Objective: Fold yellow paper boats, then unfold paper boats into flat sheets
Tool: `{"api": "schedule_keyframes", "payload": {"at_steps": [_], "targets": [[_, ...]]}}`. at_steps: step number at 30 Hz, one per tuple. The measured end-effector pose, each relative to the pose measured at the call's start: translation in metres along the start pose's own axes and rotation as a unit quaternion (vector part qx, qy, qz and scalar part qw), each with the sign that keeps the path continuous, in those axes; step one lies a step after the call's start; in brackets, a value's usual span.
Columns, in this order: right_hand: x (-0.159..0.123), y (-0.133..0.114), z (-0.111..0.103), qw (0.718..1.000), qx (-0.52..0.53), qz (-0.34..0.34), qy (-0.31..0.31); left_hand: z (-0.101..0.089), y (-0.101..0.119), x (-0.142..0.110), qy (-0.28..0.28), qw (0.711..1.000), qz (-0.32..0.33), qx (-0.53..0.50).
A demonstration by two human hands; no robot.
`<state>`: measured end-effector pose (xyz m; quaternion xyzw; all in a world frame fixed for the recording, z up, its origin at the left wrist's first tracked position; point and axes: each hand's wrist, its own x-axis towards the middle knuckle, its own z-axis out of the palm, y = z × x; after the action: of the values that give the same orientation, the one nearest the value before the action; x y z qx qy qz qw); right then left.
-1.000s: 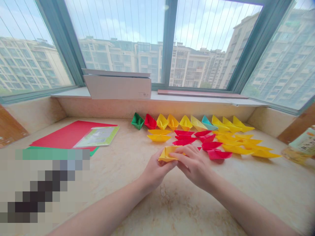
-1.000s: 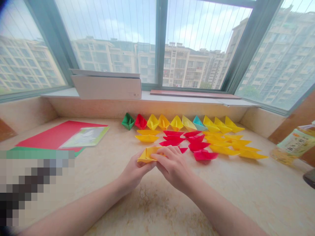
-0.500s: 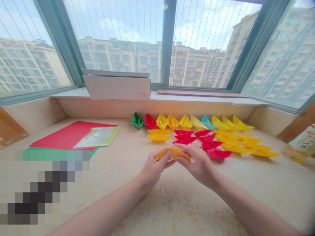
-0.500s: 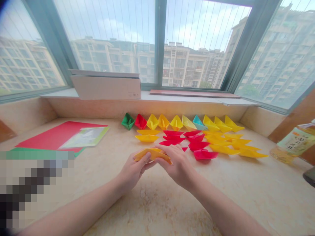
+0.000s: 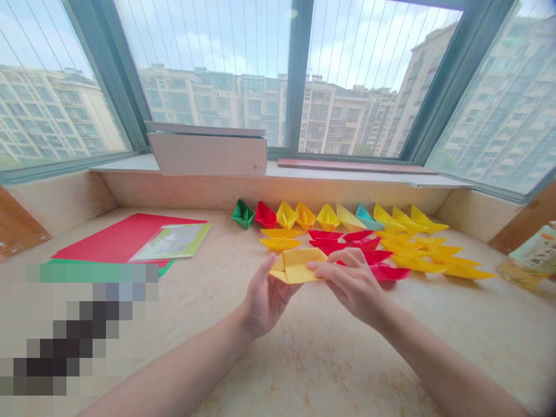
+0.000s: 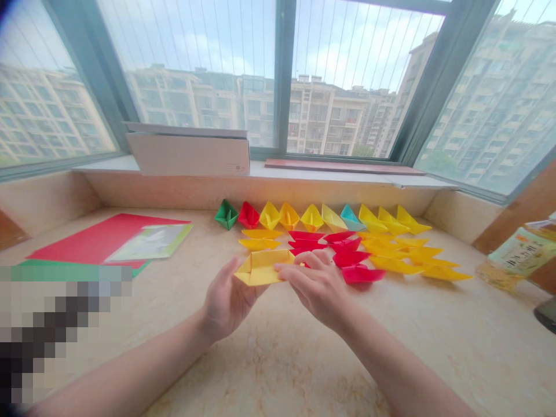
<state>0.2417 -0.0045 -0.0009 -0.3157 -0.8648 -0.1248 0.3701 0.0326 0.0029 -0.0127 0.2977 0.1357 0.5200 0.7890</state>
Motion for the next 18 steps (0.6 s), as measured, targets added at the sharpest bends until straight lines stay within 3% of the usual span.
{"api": "schedule_keyframes", "payload": {"at_steps": [5, 10, 18], "targets": [[0.0028, 0.0028, -0.0059, 0.999, -0.020, -0.028, -0.001, -0.0050, 0.0067, 0.0063, 0.020, 0.996, -0.065, 0.065], [0.0040, 0.0048, -0.0072, 0.999, -0.019, -0.027, -0.029, -0.0054, 0.0049, 0.0078, 0.025, 0.986, -0.070, 0.149], [0.0035, 0.0083, -0.0112, 0.998, 0.018, -0.019, -0.054, -0.0011, 0.0031, 0.0026, 0.018, 0.987, -0.078, 0.138]]}}
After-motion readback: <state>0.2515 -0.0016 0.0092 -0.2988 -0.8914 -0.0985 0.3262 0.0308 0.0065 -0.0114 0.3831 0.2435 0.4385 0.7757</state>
